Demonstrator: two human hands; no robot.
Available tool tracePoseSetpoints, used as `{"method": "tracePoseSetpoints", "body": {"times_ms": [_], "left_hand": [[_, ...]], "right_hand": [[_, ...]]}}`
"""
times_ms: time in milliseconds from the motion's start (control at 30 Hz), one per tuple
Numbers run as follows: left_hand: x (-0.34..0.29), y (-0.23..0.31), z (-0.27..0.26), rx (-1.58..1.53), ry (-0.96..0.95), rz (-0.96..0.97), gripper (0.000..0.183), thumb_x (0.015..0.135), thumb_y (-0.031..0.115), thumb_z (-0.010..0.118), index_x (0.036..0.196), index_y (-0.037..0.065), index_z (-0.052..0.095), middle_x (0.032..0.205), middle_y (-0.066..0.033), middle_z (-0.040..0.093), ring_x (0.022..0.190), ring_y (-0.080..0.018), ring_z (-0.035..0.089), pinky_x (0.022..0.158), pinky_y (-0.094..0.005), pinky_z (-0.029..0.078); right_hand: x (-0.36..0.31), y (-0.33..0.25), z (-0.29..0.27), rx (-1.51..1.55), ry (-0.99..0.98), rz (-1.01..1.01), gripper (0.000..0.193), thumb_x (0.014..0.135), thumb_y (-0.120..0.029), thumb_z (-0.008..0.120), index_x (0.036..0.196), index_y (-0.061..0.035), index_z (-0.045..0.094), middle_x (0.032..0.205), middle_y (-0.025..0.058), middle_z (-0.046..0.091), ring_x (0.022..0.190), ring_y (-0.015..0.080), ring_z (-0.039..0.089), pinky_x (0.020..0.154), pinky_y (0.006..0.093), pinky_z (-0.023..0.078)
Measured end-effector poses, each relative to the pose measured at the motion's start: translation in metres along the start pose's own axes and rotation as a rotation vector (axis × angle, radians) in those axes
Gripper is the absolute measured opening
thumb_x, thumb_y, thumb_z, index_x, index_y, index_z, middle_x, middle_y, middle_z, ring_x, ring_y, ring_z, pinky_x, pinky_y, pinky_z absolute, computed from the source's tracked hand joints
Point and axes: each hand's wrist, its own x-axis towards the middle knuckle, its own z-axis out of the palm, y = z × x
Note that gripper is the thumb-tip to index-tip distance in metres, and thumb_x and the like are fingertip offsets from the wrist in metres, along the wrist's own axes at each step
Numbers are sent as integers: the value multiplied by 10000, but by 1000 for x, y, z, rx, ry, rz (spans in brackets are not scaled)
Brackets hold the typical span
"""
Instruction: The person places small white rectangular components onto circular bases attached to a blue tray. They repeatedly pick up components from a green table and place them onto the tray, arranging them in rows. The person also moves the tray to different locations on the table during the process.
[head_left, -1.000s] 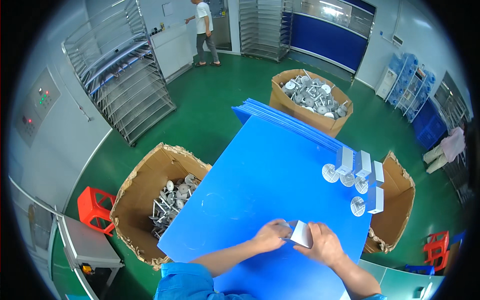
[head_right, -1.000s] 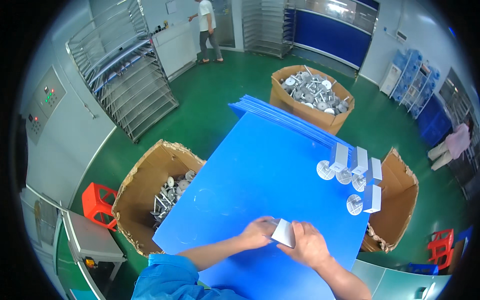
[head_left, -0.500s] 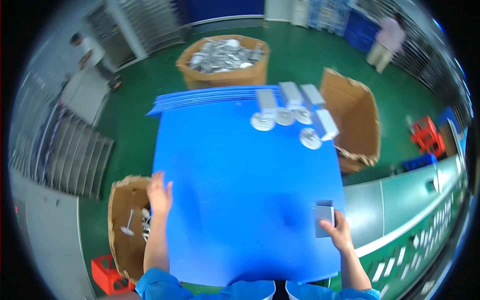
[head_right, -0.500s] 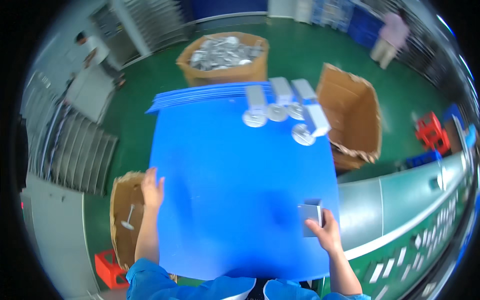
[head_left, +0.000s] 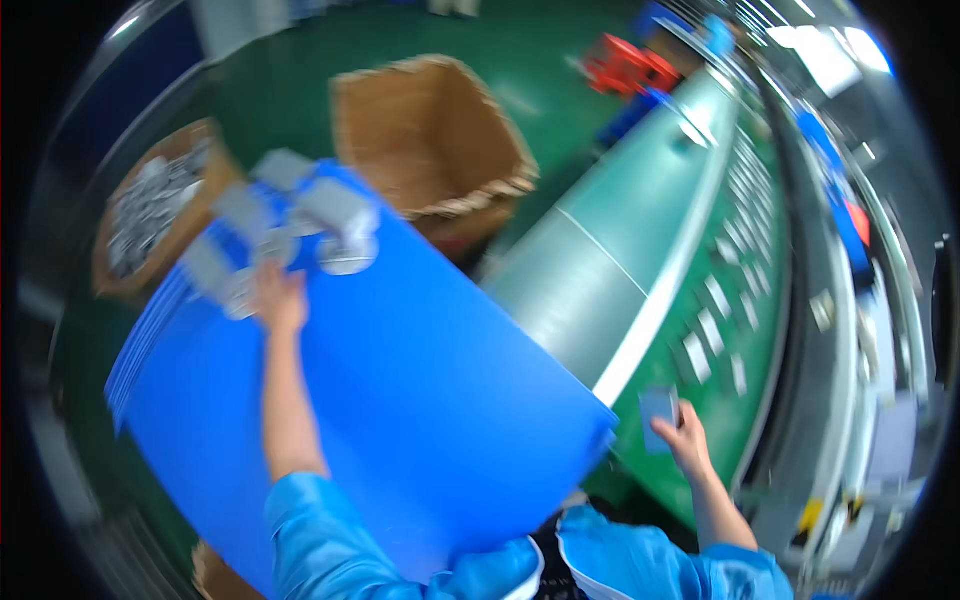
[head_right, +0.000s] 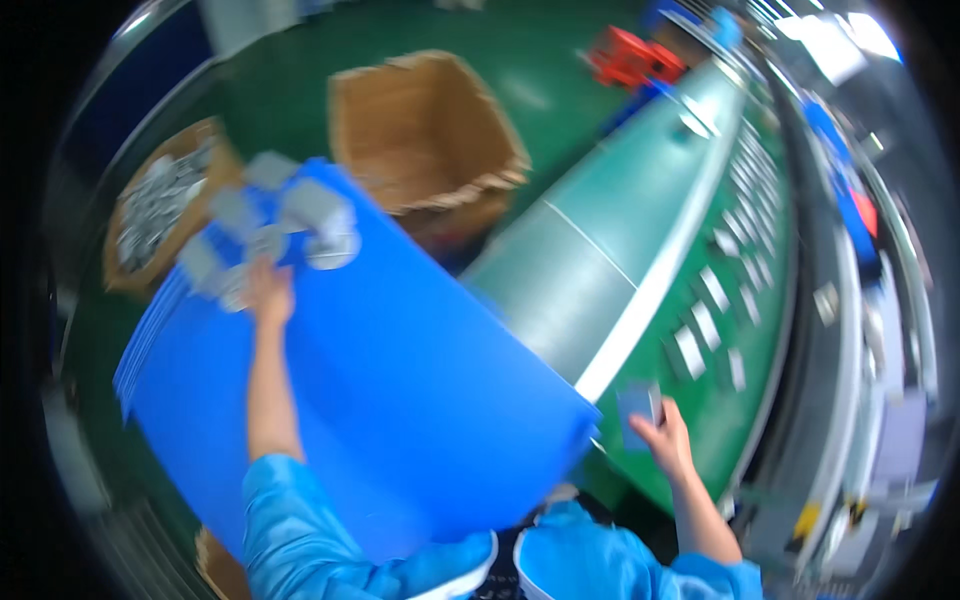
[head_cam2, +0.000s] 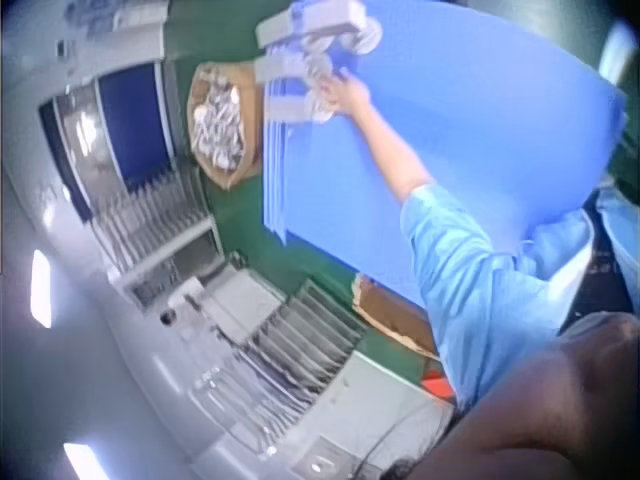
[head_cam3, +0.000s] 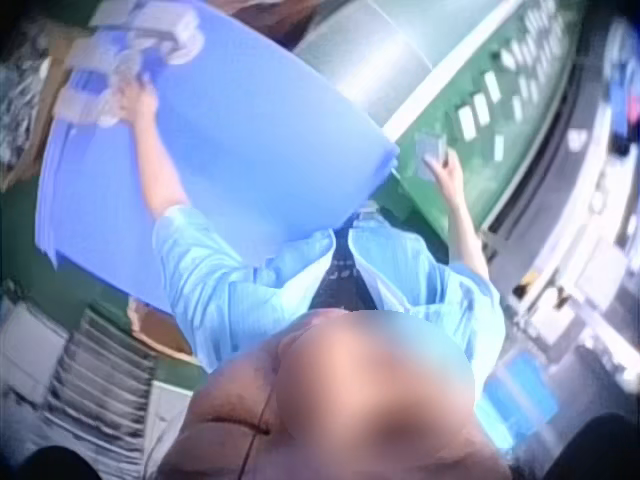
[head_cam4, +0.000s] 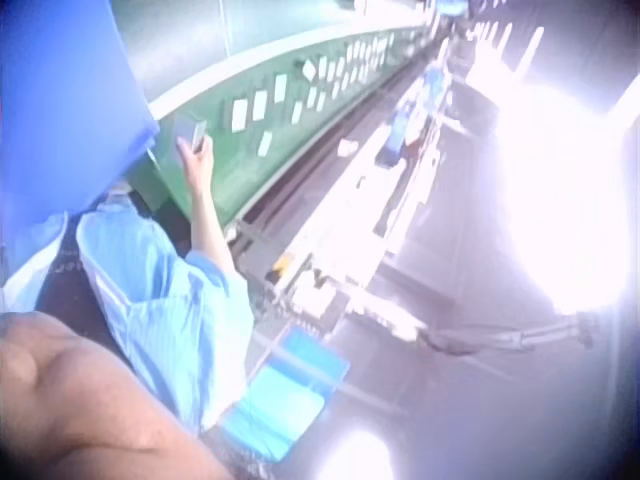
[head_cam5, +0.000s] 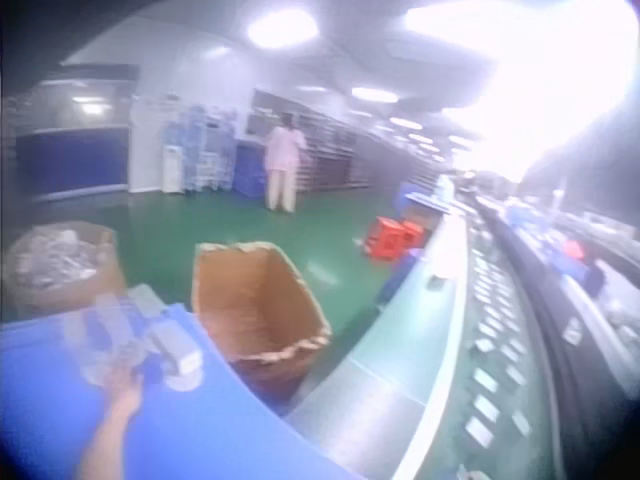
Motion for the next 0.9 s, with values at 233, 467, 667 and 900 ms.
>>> {"method": "tracePoseSetpoints", "body": {"times_ms": [233, 467, 667, 900], "left_hand": [[-61, -19, -25, 177, -125, 225, 539, 916, 420, 279, 1386, 175, 180, 1445, -43, 159, 1321, -294, 143, 1004, -578, 114], [-239, -9, -71, 159, -229, 413, 602, 851, 310, 468, 1369, 113, 231, 1407, -105, 246, 1285, -284, 229, 1018, -528, 122], [-368, 25, -71, -333, 26, 338, 438, 724, 291, 659, 1058, 35, 540, 1066, -210, 519, 1020, -388, 446, 898, -501, 297], [-372, 68, -49, -505, 206, 210, 289, 778, 217, 588, 1002, 37, 563, 999, -136, 573, 928, -317, 523, 777, -444, 391]], "right_hand": [[45, 50, -30, -491, 289, -65, 598, 626, -256, 726, 1084, 0, 439, 957, 213, 553, 895, 347, 541, 775, 410, 432], [119, 99, -22, -874, 123, 73, 575, 635, -313, 747, 1016, -28, 425, 978, 180, 538, 938, 350, 526, 756, 453, 454], [102, 46, -1, -888, 98, -286, 749, 650, -265, 734, 1235, -10, 343, 1201, 230, 431, 1063, 365, 468, 841, 449, 426], [-30, -107, 116, -121, -672, -586, 813, 722, -402, 682, 1318, -54, 253, 1203, 229, 466, 1058, 337, 511, 842, 402, 447]]}}
